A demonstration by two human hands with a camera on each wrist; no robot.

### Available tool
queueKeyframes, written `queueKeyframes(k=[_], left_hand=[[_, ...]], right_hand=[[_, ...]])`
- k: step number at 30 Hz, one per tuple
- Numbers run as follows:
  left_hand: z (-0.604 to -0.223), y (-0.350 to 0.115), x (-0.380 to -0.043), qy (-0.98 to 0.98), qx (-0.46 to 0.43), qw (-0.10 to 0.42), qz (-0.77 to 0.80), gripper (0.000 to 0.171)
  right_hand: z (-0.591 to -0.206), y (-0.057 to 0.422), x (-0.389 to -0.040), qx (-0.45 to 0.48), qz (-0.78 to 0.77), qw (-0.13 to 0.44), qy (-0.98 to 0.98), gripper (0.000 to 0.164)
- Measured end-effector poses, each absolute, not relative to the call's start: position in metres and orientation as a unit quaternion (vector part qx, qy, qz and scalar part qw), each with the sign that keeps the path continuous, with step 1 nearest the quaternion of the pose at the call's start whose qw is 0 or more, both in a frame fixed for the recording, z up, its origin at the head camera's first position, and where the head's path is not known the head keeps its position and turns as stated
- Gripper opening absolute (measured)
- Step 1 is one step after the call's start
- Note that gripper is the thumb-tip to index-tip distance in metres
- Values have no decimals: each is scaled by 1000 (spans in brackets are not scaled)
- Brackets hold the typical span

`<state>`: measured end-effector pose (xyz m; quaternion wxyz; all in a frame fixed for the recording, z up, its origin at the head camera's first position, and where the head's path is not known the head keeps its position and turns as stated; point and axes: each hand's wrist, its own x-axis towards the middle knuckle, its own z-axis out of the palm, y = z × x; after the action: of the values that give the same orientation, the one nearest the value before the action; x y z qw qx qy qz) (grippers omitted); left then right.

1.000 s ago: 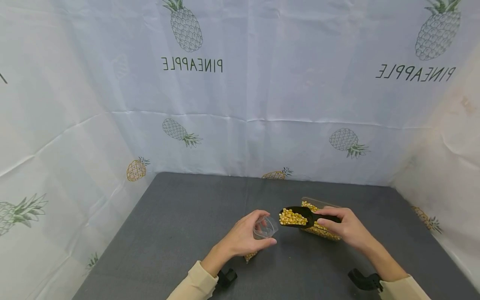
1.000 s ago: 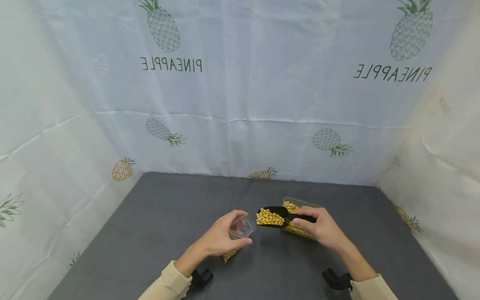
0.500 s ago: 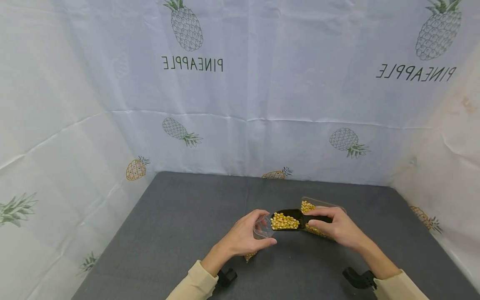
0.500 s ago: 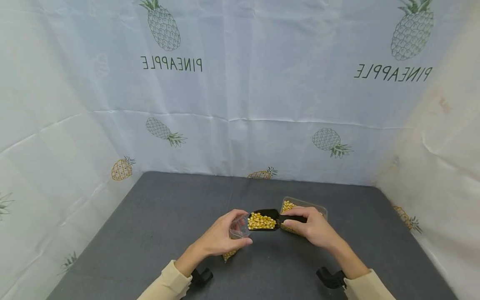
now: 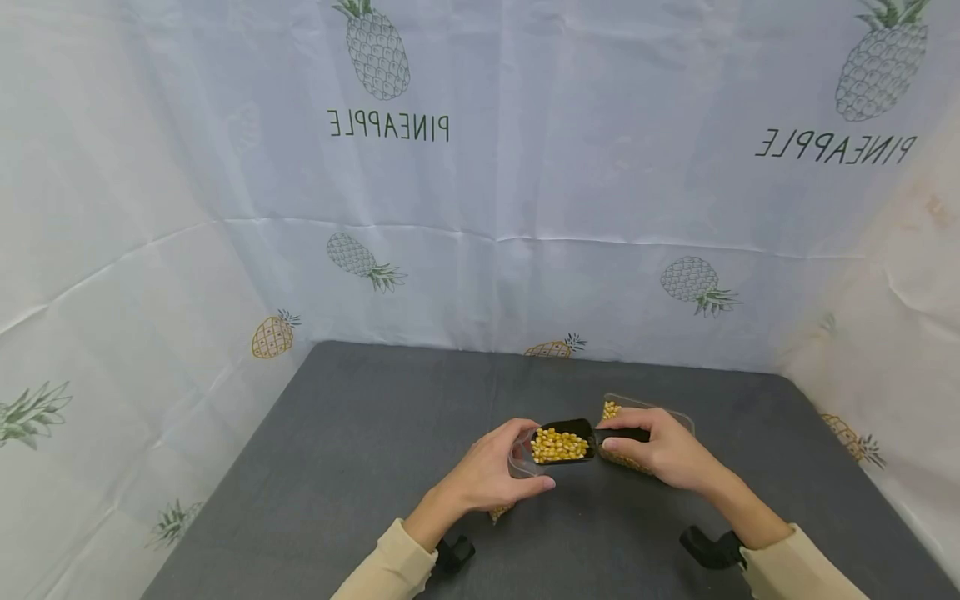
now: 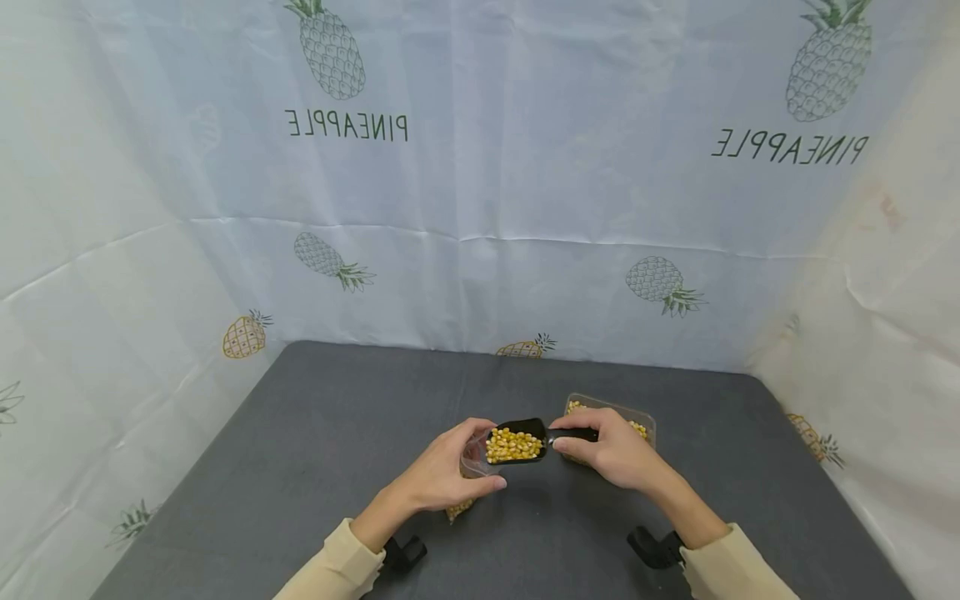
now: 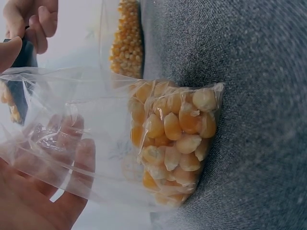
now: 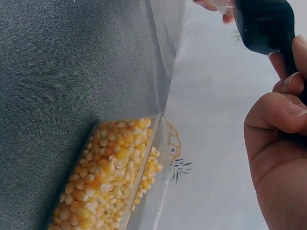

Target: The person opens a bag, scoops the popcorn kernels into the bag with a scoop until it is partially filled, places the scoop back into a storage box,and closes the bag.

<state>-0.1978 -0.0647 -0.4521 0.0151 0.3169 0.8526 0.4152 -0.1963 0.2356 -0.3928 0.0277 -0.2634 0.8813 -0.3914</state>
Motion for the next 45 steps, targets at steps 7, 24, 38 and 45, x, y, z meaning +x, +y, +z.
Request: queueKeyframes(k=[7,24,38,45], left_hand=[[-451,-65,-198,857,309,21,413,71],[-452,-64,-198,863,303,20,403,74],[-452,-64,-198,861,307,19,405,73],[-453,-64,-198,855,313,16,413,72]], right_hand=[[-387,231,-201,-289,-389,42,874,25],[-373,222,-205,-305,-353,57,883,28],[-362,214,-199,-343,-335,40,877,28],[-360,211,-196,-368,-324,13,871,25]])
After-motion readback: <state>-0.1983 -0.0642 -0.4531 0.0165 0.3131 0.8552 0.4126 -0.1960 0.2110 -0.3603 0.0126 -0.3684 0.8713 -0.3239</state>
